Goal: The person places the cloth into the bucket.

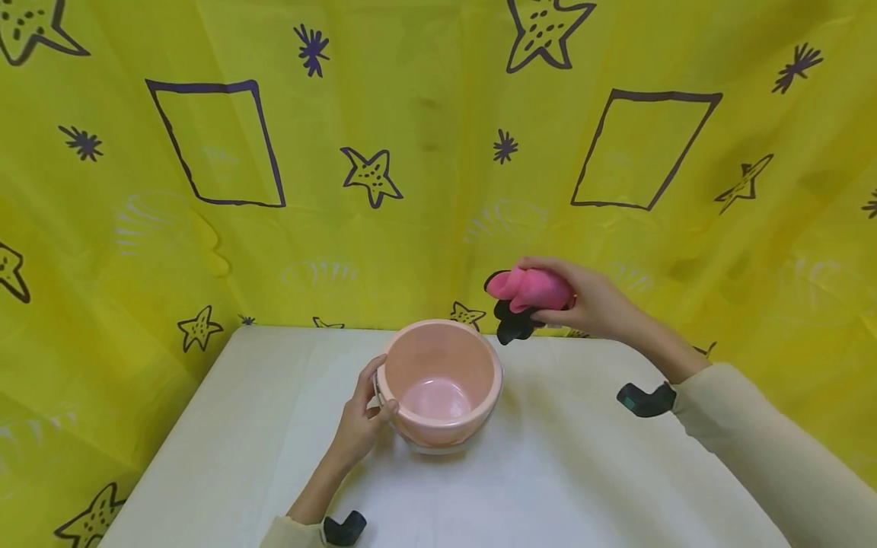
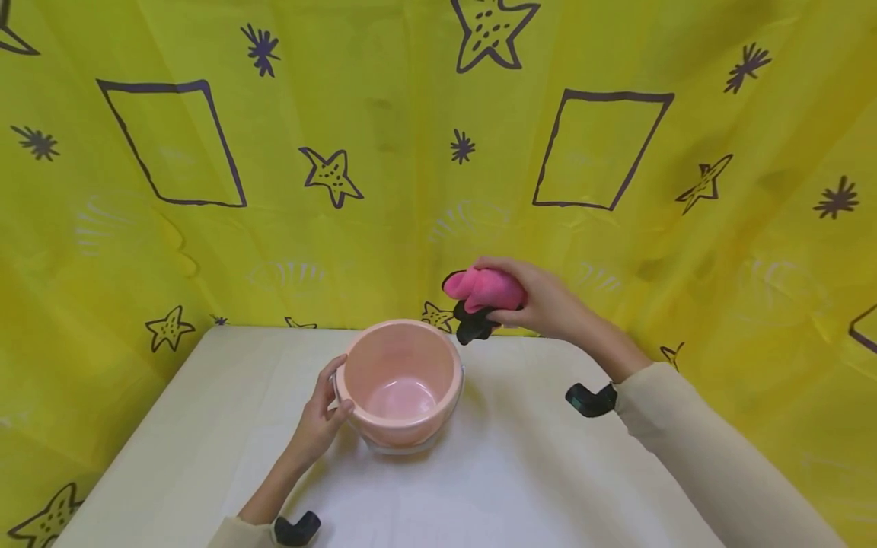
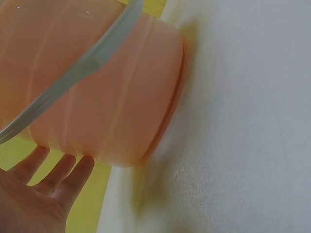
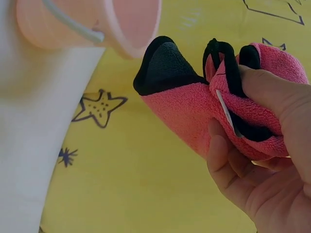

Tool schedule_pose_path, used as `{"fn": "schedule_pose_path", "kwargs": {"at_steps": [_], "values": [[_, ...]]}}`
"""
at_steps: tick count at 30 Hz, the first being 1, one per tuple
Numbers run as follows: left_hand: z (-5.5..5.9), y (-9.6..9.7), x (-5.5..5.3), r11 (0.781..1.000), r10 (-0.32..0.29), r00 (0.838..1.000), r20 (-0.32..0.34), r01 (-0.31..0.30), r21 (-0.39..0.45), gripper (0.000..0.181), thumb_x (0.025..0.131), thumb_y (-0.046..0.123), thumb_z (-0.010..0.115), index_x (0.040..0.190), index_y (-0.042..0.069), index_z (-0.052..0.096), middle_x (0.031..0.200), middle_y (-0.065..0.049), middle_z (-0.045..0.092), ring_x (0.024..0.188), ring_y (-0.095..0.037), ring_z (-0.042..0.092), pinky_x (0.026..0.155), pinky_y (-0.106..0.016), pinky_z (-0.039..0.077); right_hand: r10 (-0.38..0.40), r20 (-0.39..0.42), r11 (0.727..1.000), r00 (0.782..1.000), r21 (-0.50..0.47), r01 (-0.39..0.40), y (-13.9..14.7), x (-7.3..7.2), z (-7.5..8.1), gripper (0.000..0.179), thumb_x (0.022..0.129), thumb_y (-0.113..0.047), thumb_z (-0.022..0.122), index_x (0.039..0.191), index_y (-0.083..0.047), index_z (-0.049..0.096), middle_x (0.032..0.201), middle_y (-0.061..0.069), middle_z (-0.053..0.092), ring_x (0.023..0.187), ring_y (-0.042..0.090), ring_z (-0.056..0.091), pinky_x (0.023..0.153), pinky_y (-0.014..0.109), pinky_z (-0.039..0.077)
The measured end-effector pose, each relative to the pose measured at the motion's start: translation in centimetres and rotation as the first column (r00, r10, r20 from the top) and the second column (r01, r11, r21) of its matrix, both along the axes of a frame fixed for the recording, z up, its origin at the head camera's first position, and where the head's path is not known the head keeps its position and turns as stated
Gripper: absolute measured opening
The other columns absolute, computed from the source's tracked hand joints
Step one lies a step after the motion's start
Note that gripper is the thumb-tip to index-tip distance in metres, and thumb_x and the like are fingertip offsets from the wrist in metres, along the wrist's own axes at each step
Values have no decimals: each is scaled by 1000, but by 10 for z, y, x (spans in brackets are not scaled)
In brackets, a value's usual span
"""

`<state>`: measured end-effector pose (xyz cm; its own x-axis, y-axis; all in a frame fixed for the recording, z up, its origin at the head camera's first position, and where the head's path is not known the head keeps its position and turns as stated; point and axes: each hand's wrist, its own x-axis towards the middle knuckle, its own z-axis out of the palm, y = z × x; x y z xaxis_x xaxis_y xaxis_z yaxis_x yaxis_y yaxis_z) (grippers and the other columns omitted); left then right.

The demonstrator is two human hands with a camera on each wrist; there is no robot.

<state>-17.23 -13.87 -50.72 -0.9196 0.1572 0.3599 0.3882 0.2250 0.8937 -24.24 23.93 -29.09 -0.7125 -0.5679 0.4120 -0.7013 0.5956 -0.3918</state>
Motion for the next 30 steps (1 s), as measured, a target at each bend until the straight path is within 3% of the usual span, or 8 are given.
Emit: {"fn": "schedule_pose_path", "kwargs": {"at_steps": [5, 16, 23, 30], "values": [[-1, 0, 1, 1000, -7, 1000, 6, 6, 10, 75, 94, 20, 67, 159, 32, 32, 162, -12, 39, 135, -47, 51, 88, -34, 58, 63, 20, 998, 998, -10, -63, -24, -5, 5, 74, 79, -11, 90, 144, -18, 57, 136, 8, 64, 111, 28, 64, 91, 48, 56], [2, 1, 1, 1000, 10, 1000, 23, -10, 7, 75, 94, 28, 68, 159, 34, 32, 162, -10, 39, 136, -45, 51, 89, -37, 58, 186, 123, 982, 975, 16, -190, -82, -14, -2, 71, 81, -16, 89, 144, -21, 56, 134, 2, 64, 113, 24, 62, 94, 43, 55], [0, 0, 0, 999, 33, 998, 45, -33, -18, 76, 94, 33, 69, 159, 37, 31, 163, -8, 39, 137, -46, 49, 93, -46, 57, 260, 238, 960, 936, 44, -278, -111, -19, -21, 69, 83, -14, 88, 143, -25, 56, 133, -2, 63, 114, 21, 61, 93, 38, 56], [0, 1, -2, 999, 37, 999, 34, -36, -27, 76, 94, 31, 70, 159, 38, 30, 164, -6, 37, 137, -46, 48, 93, -51, 57, 274, 371, 942, 887, 80, -325, -122, -19, -44, 66, 85, -13, 86, 141, -29, 56, 128, -2, 65, 108, 22, 64, 89, 36, 58]]}}
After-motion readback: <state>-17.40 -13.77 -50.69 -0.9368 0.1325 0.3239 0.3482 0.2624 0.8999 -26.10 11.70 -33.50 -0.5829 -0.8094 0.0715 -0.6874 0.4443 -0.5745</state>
